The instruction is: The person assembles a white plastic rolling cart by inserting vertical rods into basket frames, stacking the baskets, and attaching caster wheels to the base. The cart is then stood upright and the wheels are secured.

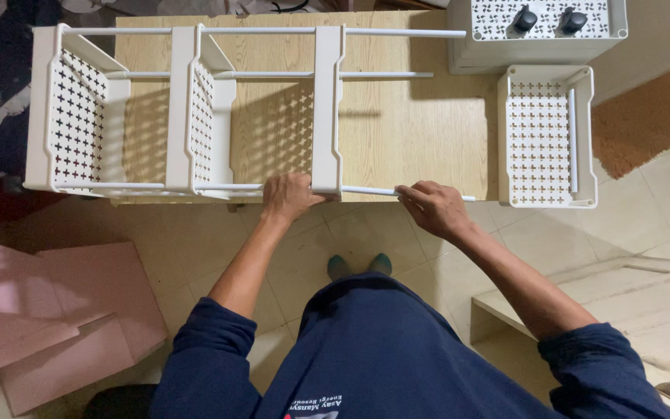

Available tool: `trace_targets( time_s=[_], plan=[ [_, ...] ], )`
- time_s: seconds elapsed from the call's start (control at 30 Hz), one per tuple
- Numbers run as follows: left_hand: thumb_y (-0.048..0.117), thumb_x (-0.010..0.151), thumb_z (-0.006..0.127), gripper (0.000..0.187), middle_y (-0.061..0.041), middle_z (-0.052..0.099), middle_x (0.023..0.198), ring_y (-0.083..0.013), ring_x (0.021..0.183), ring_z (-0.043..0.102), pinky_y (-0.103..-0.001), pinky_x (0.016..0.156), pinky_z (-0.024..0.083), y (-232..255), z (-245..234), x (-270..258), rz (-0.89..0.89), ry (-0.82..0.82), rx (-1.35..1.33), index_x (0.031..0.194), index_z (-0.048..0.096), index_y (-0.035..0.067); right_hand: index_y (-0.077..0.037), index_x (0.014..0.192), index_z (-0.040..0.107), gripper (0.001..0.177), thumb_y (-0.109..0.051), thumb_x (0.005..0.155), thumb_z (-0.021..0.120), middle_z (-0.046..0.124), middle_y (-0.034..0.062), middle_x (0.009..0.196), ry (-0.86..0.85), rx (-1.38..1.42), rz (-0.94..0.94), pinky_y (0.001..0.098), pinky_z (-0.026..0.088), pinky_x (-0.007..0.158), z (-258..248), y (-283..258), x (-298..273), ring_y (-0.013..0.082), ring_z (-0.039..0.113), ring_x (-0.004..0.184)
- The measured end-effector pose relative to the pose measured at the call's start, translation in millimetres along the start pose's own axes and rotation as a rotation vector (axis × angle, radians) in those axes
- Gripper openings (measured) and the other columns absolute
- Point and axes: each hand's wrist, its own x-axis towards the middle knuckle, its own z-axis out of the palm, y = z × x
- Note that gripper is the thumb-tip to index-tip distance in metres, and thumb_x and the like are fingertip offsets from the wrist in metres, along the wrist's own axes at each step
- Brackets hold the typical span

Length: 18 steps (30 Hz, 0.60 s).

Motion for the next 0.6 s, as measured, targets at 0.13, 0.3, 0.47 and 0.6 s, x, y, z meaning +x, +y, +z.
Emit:
trace_targets(
  time_s=[0.13, 0.3, 0.47, 0.6],
  plan=[
    [0.068, 0.063, 0.085, 0.059, -0.009, 0.069, 0.059, -0.0248, 0.050, 0.065, -0.042, 0.047, 0.049, 1, -3, -1, 0.040, 0.071, -0.043, 0.067, 0.077, 0.010, -0.020, 0.107, 0.079, 0.017, -0.029, 0.097, 0.068, 0.069, 0.0052, 0.075, -0.141, -0.075, 0.038, 0.0409, 0.049, 0.048, 1, 1, 17, 0.0267, 0.065, 0.061],
    [0.063, 0.066, 0.088, 0.056, -0.011, 0.069, 0.059, -0.0243, 0.050, 0.065, -0.041, 0.049, 0.050, 0, 0, 2, 0.044, 0.032, 0.010, 0.069, 0.077, 0.009, -0.020, 0.111, 0.078, 0.022, -0.033, 0.101, 0.064, 0.069, 0.0074, 0.074, -0.268, 0.109, 0.059, 0.0453, 0.052, 0.056, 2, 12, 33, 0.0323, 0.065, 0.063],
    [0.058, 0.069, 0.089, 0.052, -0.012, 0.070, 0.059, -0.0254, 0.050, 0.066, -0.042, 0.050, 0.051, 1, -2, 3, 0.015, -0.041, -0.001, 0.071, 0.077, 0.007, -0.015, 0.115, 0.078, 0.034, -0.043, 0.099, 0.065, 0.076, 0.0088, 0.083, -0.651, 0.517, 0.335, 0.0375, 0.055, 0.068, 14, 36, 65, 0.0223, 0.069, 0.075],
    [0.052, 0.069, 0.089, 0.049, -0.016, 0.071, 0.066, -0.0300, 0.058, 0.070, -0.043, 0.055, 0.054, 2, -13, 3, 0.029, -0.031, 0.010, 0.073, 0.077, 0.005, -0.012, 0.115, 0.083, 0.041, -0.047, 0.102, 0.064, 0.061, 0.0266, 0.078, -0.887, 0.526, 0.600, 0.0439, 0.047, 0.067, 15, 37, 73, 0.0248, 0.055, 0.069]
  ],
)
